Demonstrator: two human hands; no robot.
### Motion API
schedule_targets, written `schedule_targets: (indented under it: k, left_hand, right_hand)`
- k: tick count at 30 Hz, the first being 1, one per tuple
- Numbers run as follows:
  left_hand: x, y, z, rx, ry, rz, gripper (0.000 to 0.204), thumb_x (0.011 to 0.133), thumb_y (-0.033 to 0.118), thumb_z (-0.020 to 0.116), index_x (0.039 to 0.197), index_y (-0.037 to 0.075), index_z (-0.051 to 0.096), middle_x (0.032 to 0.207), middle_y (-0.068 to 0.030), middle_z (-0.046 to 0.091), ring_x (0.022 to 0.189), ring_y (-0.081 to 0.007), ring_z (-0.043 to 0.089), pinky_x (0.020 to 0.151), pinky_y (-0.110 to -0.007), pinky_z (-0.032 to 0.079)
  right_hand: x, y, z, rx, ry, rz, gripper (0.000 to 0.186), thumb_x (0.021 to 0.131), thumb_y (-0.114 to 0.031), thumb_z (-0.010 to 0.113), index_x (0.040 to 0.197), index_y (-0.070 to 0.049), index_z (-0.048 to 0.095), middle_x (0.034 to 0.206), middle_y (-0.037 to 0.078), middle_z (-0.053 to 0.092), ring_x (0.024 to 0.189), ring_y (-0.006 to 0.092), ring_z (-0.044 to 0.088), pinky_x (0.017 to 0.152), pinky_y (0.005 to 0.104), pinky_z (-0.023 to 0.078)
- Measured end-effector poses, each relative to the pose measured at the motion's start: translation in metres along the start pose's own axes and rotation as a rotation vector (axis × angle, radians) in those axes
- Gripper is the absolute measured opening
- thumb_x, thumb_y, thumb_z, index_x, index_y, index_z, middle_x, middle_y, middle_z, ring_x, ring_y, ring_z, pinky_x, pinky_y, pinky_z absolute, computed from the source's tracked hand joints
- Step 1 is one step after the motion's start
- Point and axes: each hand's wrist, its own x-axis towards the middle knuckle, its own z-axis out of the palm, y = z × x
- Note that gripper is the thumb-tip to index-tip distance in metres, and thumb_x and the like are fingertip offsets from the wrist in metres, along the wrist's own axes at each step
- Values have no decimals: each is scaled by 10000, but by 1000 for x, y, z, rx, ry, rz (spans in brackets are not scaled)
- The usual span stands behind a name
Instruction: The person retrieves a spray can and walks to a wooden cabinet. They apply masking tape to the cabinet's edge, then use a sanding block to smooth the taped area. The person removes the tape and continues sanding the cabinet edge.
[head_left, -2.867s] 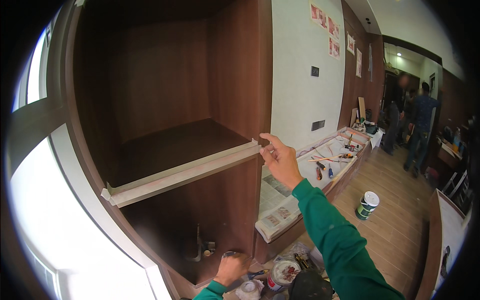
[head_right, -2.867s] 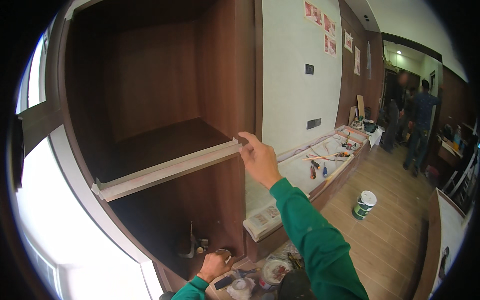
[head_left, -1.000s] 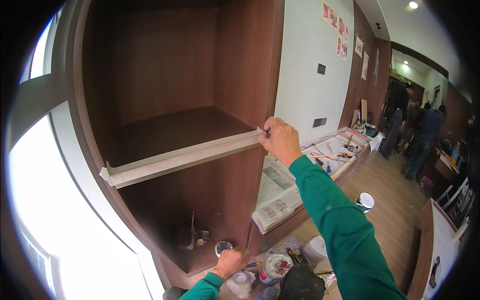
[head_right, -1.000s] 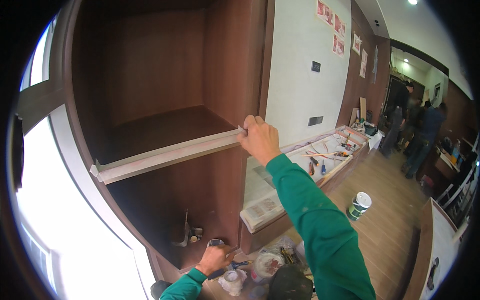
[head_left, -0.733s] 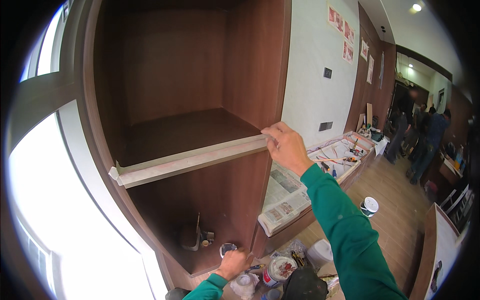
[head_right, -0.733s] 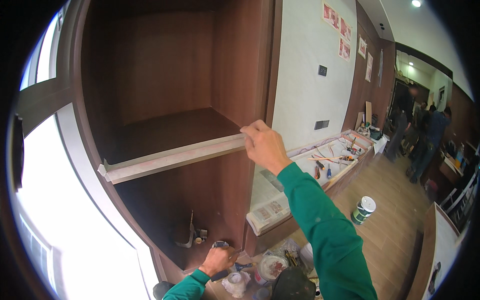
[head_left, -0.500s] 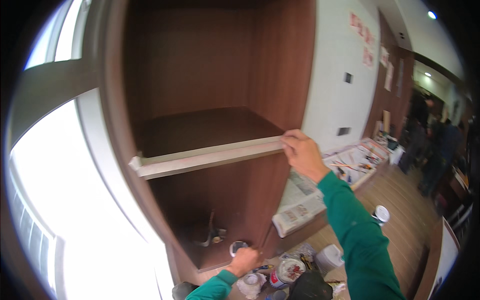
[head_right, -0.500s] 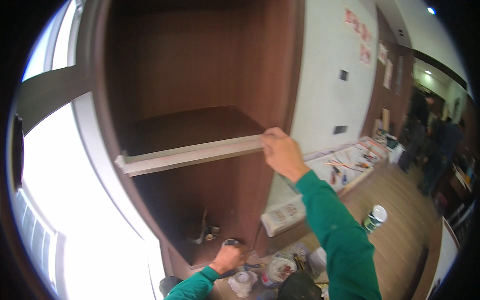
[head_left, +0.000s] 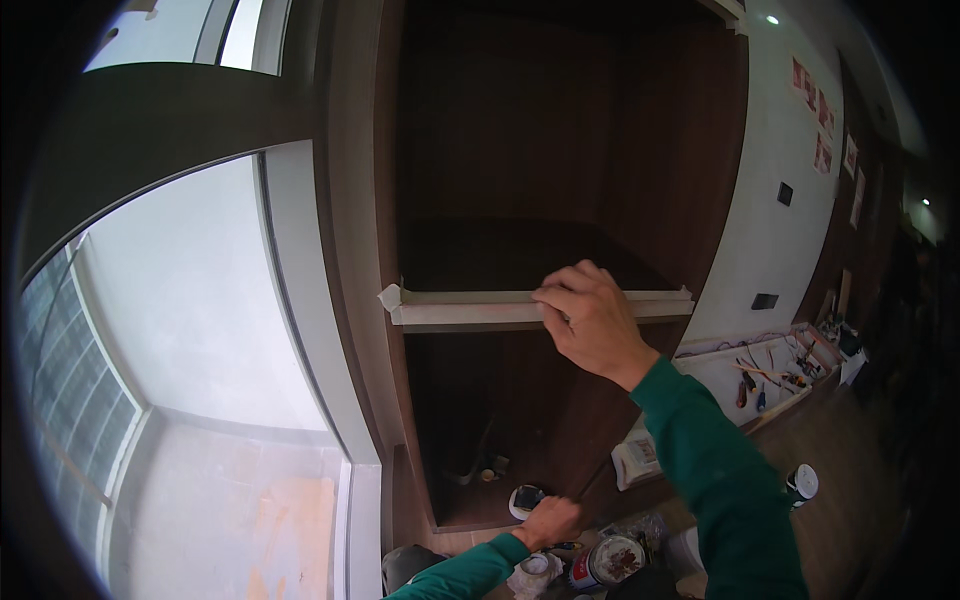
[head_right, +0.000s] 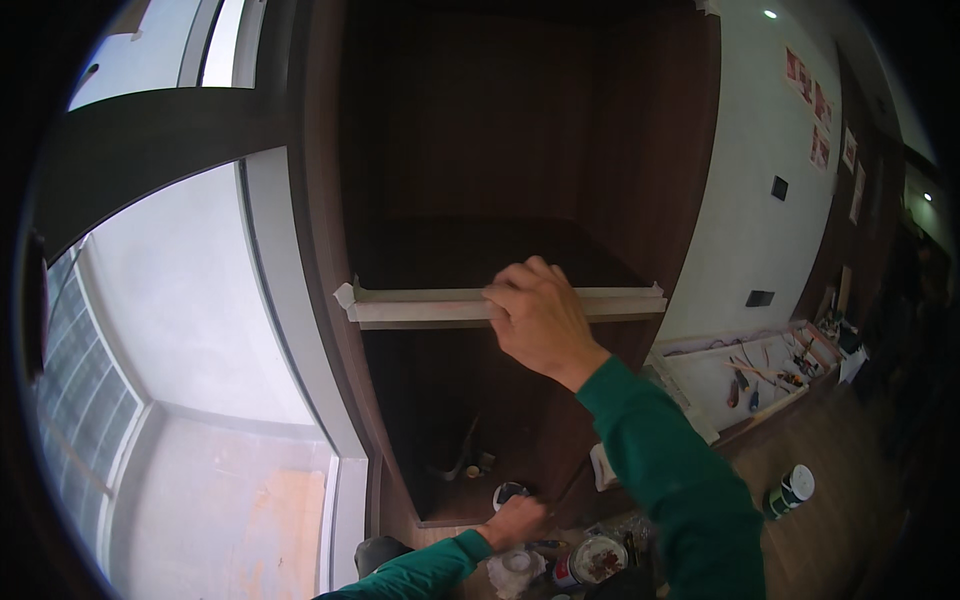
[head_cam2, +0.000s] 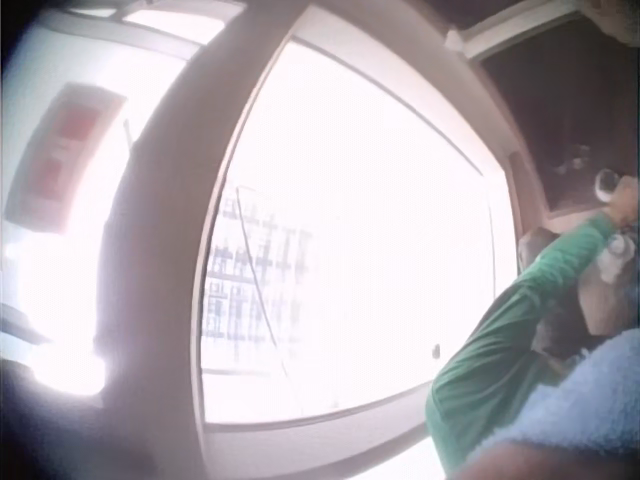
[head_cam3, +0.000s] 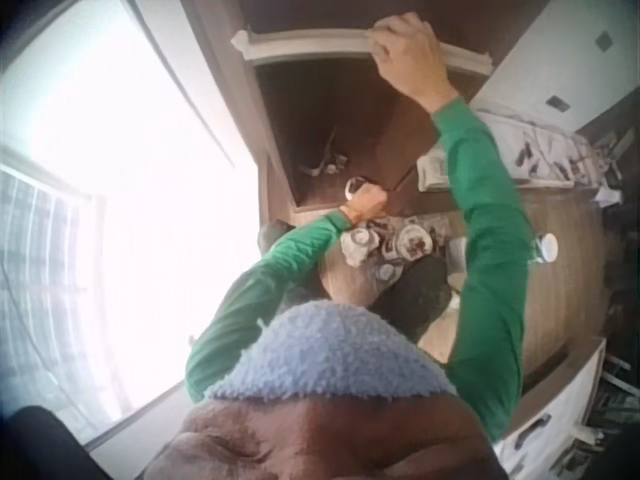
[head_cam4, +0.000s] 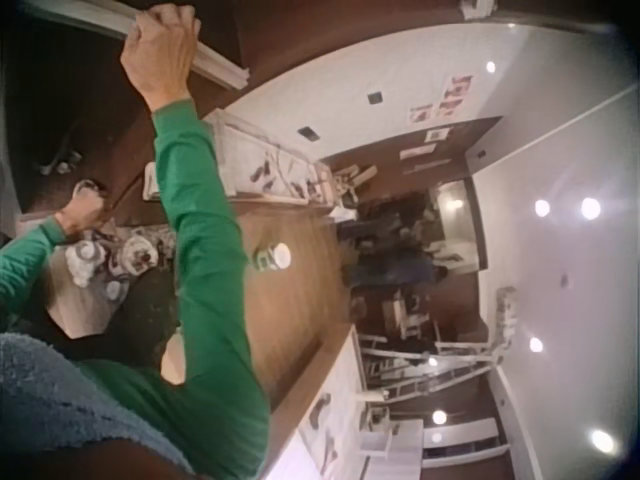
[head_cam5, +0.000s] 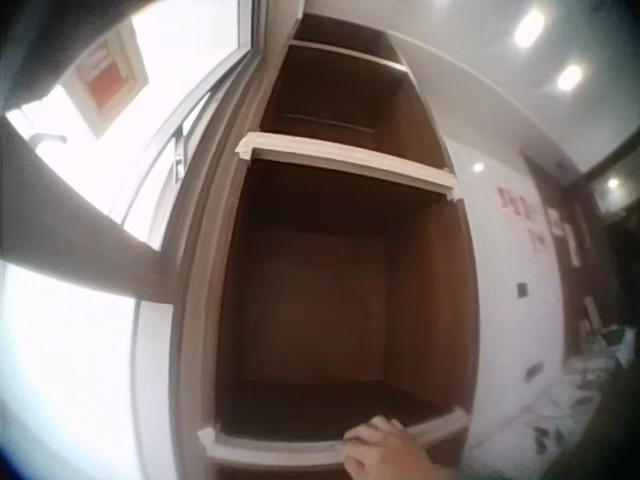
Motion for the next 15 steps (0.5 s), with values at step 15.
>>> schedule_targets:
  k: [15]
  left_hand:
    - [2, 12, -30, -57, 64, 15, 247, 926, 261, 604, 848, 36, 665, 749, -229, 688, 730, -444, 686, 657, -538, 563]
  right_hand:
    - [101, -57, 67, 518, -407, 243, 243, 894, -160, 646, 1043, -36, 793, 990, 190, 759, 925, 347, 730, 889, 421, 557]
